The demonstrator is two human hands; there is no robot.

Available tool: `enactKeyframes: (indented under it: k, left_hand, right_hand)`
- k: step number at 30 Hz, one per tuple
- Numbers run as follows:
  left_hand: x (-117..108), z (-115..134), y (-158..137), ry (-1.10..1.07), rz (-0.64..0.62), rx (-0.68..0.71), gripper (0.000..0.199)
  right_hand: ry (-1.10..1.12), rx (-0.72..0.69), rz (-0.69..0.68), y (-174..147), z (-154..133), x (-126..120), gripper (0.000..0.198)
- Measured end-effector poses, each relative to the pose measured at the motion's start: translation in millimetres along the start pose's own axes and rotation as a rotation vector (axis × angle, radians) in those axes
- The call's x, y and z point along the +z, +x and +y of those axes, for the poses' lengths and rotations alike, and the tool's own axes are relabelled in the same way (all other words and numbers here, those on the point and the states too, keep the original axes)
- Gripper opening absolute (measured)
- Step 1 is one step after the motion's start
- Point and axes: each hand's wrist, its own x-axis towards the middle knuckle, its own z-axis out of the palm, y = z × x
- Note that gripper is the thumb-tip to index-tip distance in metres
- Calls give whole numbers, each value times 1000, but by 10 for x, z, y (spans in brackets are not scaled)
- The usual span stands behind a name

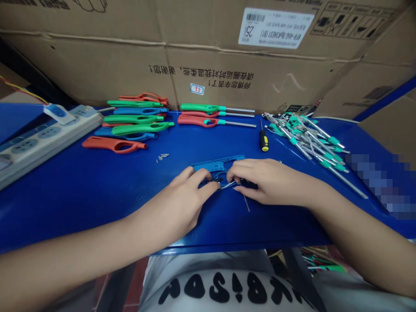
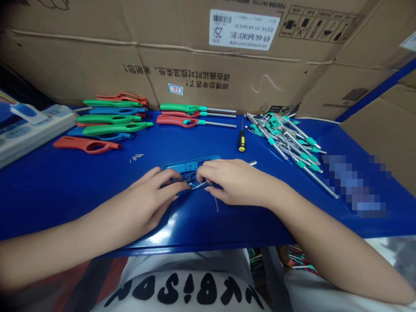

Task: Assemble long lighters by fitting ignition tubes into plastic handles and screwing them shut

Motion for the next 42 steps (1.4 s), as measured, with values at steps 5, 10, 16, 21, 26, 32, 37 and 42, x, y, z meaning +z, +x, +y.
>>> enactKeyframes:
  k: [5, 10, 16, 21, 26, 32, 37, 42]
  left_hand:
    - [3, 7, -19, -8, 4, -2, 41]
    - [10, 11, -30, 3, 29, 20, 41]
    - [8, 15, -43, 7, 35, 41, 39]
    - [13, 8, -40, 4, 34, 33, 40]
    - [18, 0, -41, 8, 20, 33, 42]
    - [19, -5, -48, -14, 10, 8, 43]
    - [5, 3, -39, -33, 2, -5, 43]
    - [-7, 8, -35, -23, -4, -13, 42]
  right_hand:
    - [-25, -19, -11, -1, 8, 0, 18]
    - [-61, -29, -14, -12, 19, -8, 19]
    - [-59, -42, -2, -27, 22, -8, 17]
    - [-32, -52, 15, -44, 43, -20, 16]
    - [-11, -20, 33, -50, 69, -8, 17]
    - [-21, -39, 37, -54, 83, -10, 16]
    - [17, -62, 33, -64, 104, -27, 16]
    - [45, -77, 38, -88, 115, -51, 19]
